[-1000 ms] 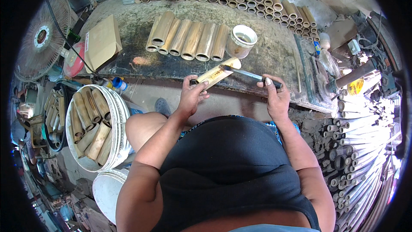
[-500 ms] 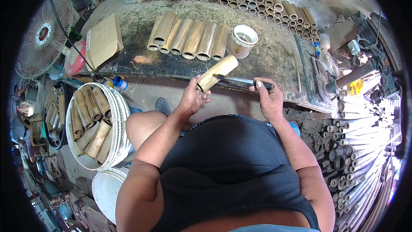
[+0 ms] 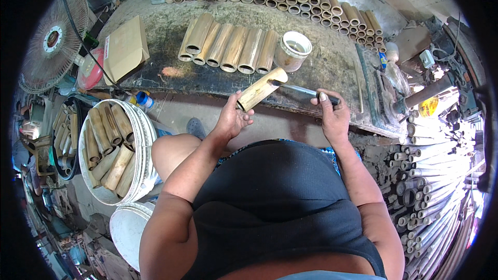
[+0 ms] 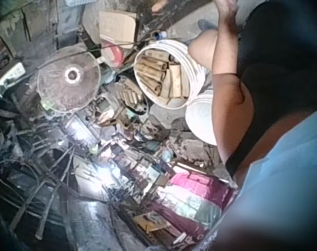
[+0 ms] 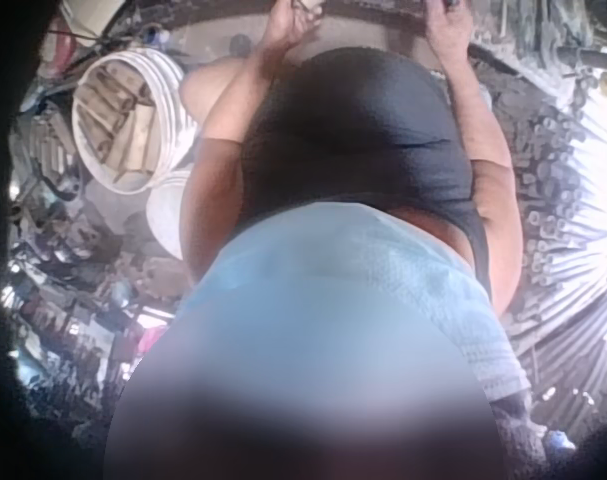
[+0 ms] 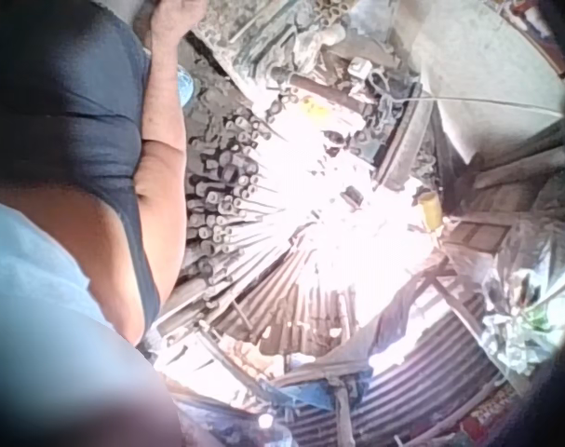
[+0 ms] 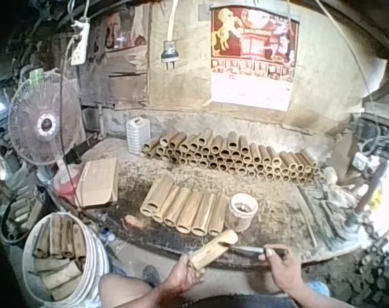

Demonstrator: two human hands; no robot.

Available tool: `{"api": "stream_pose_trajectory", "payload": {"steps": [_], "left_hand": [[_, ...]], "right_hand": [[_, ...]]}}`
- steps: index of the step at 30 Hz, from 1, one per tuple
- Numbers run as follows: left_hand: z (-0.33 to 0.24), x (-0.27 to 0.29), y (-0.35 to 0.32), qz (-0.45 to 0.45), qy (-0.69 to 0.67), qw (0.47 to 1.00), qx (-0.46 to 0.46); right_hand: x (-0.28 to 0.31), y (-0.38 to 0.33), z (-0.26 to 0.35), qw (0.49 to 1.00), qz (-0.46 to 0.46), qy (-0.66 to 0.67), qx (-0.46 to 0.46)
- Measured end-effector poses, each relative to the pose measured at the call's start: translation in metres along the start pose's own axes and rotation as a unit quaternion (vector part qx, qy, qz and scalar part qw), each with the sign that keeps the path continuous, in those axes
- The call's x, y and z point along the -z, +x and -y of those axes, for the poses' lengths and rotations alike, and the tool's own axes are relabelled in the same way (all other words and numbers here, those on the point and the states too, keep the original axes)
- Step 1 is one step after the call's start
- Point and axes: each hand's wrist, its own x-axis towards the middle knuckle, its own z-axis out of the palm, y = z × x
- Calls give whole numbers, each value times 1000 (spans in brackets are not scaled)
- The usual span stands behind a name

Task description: The person repeatedly picks up short bamboo tubes, inserts a metal rod into each tube, and rotates the rod to smooth the interior surface. Finished tubes are placed into a white bucket beside the workbench.

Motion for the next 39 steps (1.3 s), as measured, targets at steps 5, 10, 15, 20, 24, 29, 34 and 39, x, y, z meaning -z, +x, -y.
{"api": "stream_pose_trajectory", "payload": {"steps": [5, 10, 15, 20, 24, 29, 34, 39], "left_hand": [[-1, -4, -2, -26, -11, 1000, 2], [-3, -4, -2, -17, -5, 1000, 5], [-2, -3, -2, -6, -11, 1000, 1], [-3, -4, -2, -15, -13, 1000, 6], [-3, -3, -2, -8, -16, 1000, 6], [-2, -1, -1, -4, -13, 1000, 1], [-1, -2, -1, -7, -7, 1000, -3], [-2, -3, -3, -13, -2, 1000, -1]], "right_hand": [[6, 7, -7, 1000, -21, -8, 6], [-2, 8, -13, 1000, -14, 15, -1], [-6, 7, -13, 1000, 4, -27, 15], [-4, 9, -14, 999, 20, -38, 7], [-3, 10, -12, 995, 25, -95, 32], [-4, 2, -4, 1000, 24, -16, 1], [-14, -8, -5, 994, 93, -45, 32], [-15, -5, -6, 996, 62, -44, 44]]}}
